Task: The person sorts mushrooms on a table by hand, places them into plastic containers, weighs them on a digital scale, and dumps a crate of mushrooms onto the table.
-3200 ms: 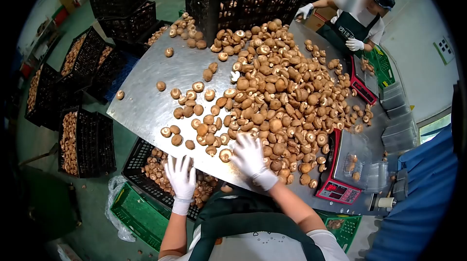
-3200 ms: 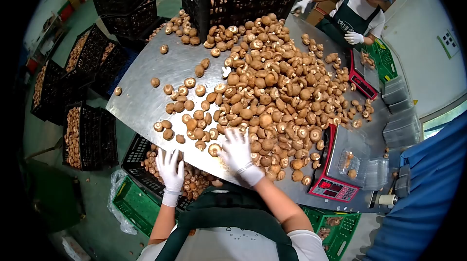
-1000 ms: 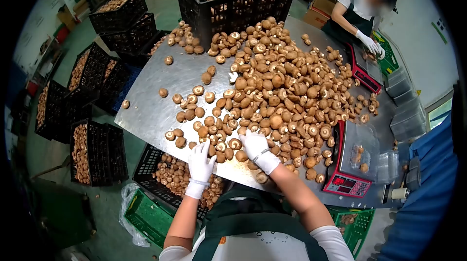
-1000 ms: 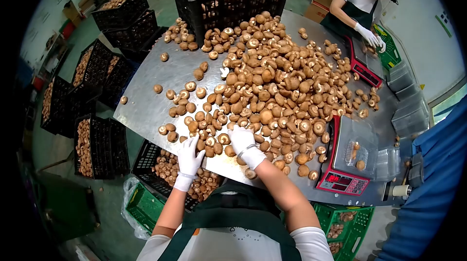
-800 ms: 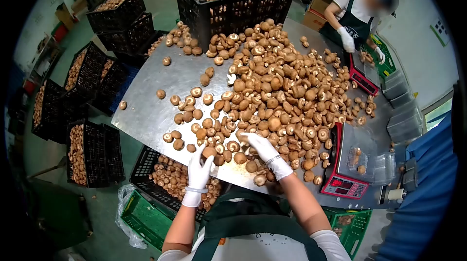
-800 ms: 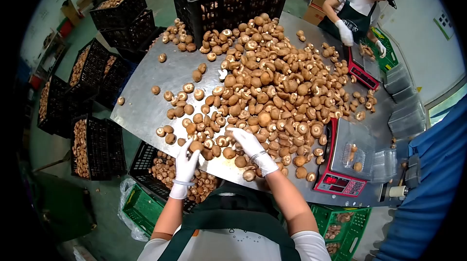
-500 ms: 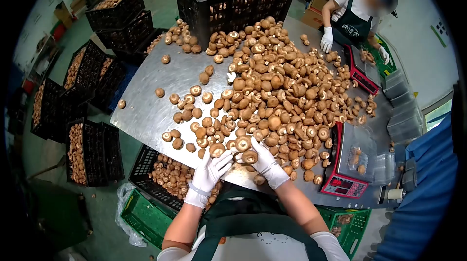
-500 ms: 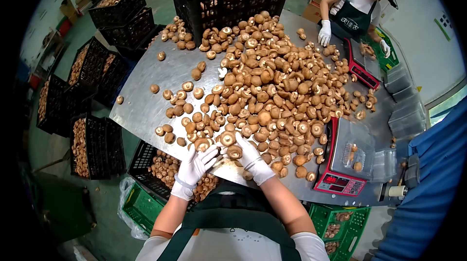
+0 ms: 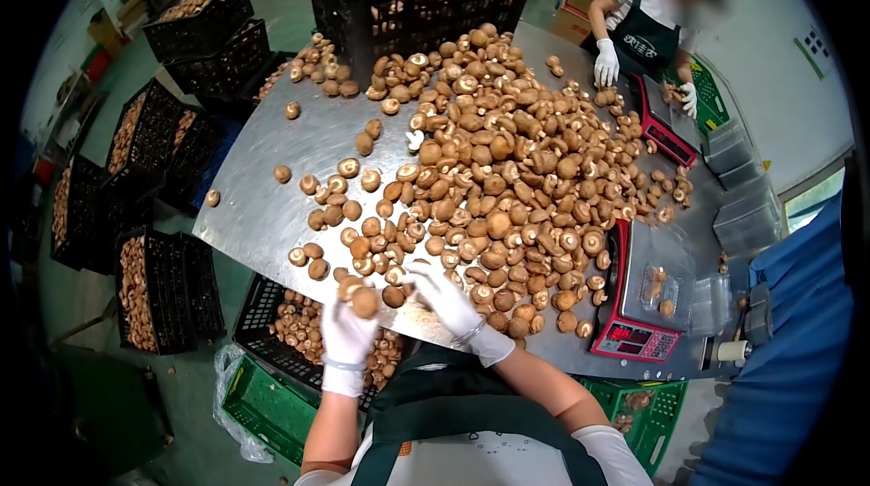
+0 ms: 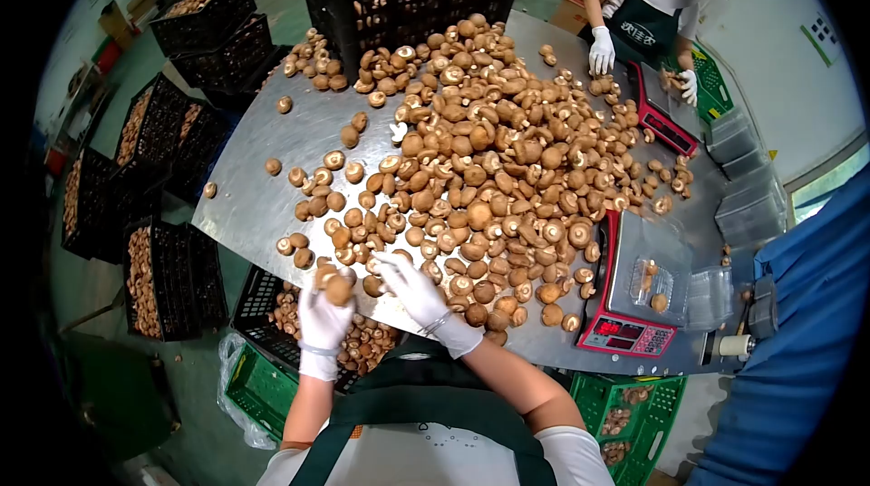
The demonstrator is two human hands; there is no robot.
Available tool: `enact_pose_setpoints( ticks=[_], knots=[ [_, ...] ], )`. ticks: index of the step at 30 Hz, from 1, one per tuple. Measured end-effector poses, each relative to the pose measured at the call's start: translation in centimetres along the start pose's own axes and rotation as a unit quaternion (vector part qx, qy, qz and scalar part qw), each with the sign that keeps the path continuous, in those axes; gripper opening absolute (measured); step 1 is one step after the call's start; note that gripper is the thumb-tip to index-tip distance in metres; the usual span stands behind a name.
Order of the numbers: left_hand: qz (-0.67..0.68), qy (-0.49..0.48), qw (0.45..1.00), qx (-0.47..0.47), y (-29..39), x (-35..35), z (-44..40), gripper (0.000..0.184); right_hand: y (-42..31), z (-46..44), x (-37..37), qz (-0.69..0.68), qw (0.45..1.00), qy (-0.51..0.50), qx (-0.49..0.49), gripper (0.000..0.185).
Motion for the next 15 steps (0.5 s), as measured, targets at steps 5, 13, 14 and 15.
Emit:
enact_pose_setpoints(
  ticks=[5, 13, 14, 15],
  knots=[
    [0.073, -0.03, 0.996, 0.047, 5.6, -0.4, 1.5, 0.042, -2.1, 2.5, 6.2, 0.237, 0.939, -0.232, -0.089, 0.064],
    [-0.008, 0.115, 0.993, -0.005, 3.9, -3.4, 3.6, 0.042, 0.2, -0.1, -7.3, 0.631, 0.759, 0.159, -0.021, 0.064],
    [-0.034, 0.098, 0.994, -0.028, 2.8, -4.3, 3.3, 0.042, 1.8, -0.1, -6.8, 0.641, 0.755, 0.135, -0.018, 0.066],
    [-0.06, 0.08, 0.994, -0.051, 1.6, -5.1, 3.0, 0.042, 3.1, -0.2, -6.1, 0.651, 0.751, 0.11, -0.015, 0.068]
  ],
)
Point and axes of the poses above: each hand's wrist, its own z-axis away from the middle knuckle, its own x-axis out of the palm, y = z × x, the point moved 6 cm from there along -z, towards the middle knuckle, and after that the axes turned 2 degrees about -z, right-handed, at the moved point
